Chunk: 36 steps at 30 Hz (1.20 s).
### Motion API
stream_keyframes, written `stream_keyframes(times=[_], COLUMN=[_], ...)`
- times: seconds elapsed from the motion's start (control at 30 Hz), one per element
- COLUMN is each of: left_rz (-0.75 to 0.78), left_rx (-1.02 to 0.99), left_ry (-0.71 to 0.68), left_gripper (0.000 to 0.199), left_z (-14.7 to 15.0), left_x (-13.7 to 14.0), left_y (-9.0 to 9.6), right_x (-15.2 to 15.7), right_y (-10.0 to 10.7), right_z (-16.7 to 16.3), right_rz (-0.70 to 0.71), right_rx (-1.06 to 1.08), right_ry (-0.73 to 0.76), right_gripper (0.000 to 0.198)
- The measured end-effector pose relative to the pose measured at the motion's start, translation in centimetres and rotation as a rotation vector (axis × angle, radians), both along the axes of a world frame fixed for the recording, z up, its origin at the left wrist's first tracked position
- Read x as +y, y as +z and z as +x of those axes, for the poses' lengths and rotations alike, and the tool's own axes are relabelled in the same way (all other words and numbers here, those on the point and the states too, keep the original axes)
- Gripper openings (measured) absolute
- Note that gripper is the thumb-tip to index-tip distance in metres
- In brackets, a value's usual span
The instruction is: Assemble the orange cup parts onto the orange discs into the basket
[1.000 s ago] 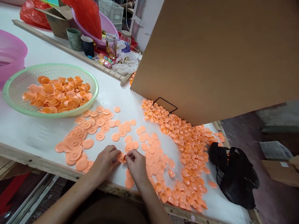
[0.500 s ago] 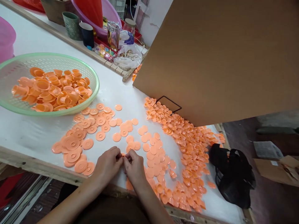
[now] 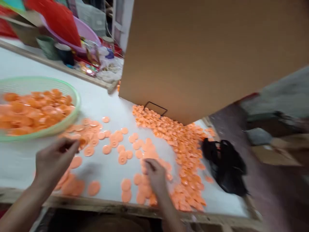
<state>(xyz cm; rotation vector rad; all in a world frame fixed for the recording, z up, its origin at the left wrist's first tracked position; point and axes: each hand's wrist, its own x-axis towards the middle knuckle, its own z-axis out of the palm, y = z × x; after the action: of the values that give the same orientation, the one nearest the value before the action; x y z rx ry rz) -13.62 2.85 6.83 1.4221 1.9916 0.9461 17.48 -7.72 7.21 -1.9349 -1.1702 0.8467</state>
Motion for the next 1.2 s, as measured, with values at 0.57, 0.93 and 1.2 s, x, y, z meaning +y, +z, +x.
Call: stream_keyframes(times=[0.57,0.93,1.2], left_rz=[0.143,-0.008,-0.01], left_rx=[0.039,0.12,0.32], left_ry=[-0.866,-0.841,-0.837], left_gripper=[0.026,0.024,0.005], left_z=[6.7,8.4,10.6], left_x=[-2.3,-7.5,-6.2], left_y=[-3.1,-5.5,-4.3], right_x=[-4.2,0.2,0.0], right_y=[-0.5,-1.0,-1.3], right_z=[5.3,-3.7,-3.2], right_rz=[-0.156,-0.093,-0.091], right_rx=[-0.05,0.079,0.221], right_ry=[-0.149,0.159,0.048], right_gripper=[0.04,0.014,0.015])
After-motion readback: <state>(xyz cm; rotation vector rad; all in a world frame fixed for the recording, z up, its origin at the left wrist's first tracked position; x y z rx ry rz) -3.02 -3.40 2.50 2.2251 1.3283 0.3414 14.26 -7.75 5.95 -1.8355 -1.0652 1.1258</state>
